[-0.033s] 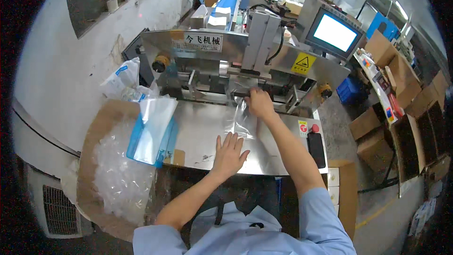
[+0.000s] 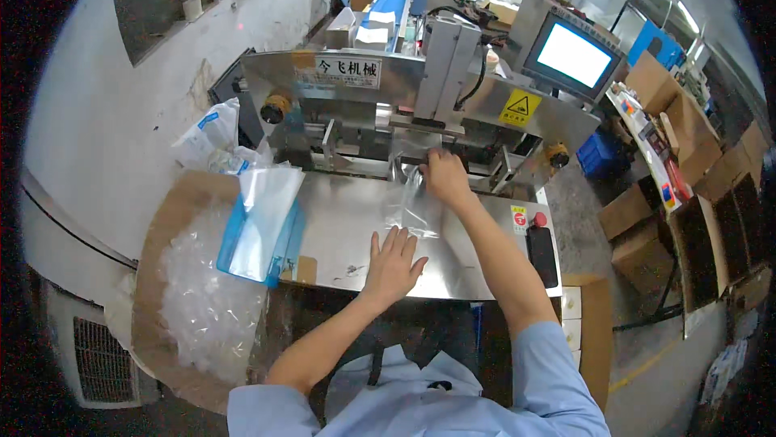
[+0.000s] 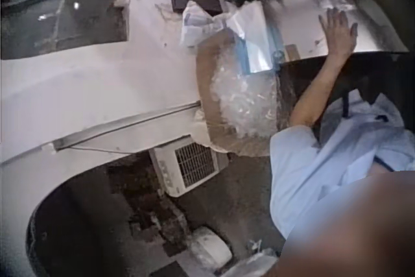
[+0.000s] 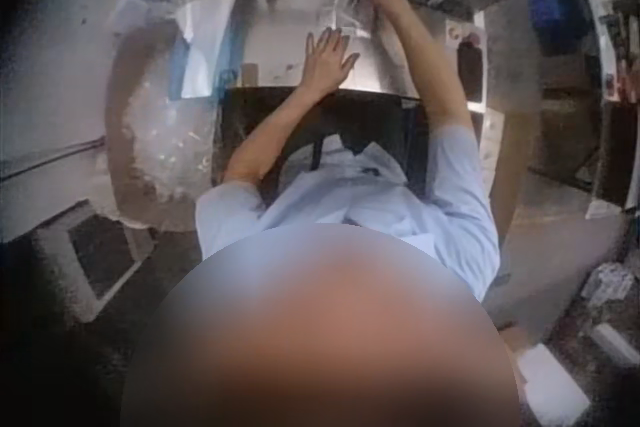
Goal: Bagging white boxes into plastic sleeves using a packaging machine and placing them into a larger container.
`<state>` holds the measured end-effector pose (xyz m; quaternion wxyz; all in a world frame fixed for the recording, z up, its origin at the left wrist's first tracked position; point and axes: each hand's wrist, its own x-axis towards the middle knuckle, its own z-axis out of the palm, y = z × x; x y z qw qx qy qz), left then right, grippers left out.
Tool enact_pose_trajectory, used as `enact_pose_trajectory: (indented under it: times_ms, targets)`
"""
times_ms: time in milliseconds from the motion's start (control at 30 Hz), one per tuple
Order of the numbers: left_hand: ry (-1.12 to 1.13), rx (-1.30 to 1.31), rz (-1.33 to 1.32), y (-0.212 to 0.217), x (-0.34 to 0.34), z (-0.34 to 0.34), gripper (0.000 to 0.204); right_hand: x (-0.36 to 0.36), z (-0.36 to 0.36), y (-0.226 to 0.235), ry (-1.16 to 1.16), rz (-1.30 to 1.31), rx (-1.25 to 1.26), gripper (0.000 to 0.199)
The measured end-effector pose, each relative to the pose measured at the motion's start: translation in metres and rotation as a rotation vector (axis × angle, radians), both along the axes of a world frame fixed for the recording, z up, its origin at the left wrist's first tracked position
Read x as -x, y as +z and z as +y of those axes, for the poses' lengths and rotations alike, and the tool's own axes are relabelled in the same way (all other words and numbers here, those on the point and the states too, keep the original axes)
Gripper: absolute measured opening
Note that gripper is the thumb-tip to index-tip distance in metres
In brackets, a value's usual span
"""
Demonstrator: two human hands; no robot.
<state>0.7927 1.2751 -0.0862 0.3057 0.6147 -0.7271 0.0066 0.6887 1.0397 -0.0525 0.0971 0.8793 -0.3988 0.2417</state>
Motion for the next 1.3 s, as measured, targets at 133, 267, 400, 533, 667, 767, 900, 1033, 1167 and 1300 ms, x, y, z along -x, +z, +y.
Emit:
enact_pose_trajectory:
  times_ms: [133,267,400,533,667,767,900,1033,1167,1300]
  targets:
    - [-0.008,-0.095,-0.008,-0.002,0.002,0.001,0.053,0.001,-0.008,0.005,-0.037,0.038,0.033,0.031]
    - [-0.063,-0.042,0.031,0.008,0.005,-0.010,0.053,0.000,-0.007,0.020,-0.051,0.095,-0.014,0.032]
    - [-0.117,-0.072,-0.032,0.020,0.015,-0.025,0.067,-0.017,0.008,0.039,-0.065,0.109,-0.041,0.033]
    - [-0.143,-0.235,-0.029,0.051,0.047,0.002,0.072,0.005,-0.015,0.030,-0.103,0.175,0.027,0.033]
    - [-0.266,-0.204,0.149,0.093,0.047,0.042,0.069,-0.002,-0.015,0.032,-0.038,0.065,0.092,0.033]
    - [-0.335,-0.089,0.263,0.113,0.050,0.056,0.065,0.005,-0.018,0.029,-0.069,0.139,0.006,0.039]
    - [-0.345,-0.001,0.331,0.109,0.045,0.065,0.063,0.029,-0.008,0.022,-0.007,-0.167,-0.138,0.048]
    - [-0.224,-0.015,0.446,0.098,0.018,0.078,0.055,0.049,0.064,0.040,-0.030,-0.547,-0.695,0.058]
    - [-0.147,0.000,0.587,0.091,0.004,0.070,0.047,0.092,0.101,0.009,-0.021,-0.604,-0.708,0.064]
    - [-0.023,-0.158,0.841,0.078,-0.017,0.051,0.043,0.091,0.129,0.016,0.027,-0.767,-0.934,0.064]
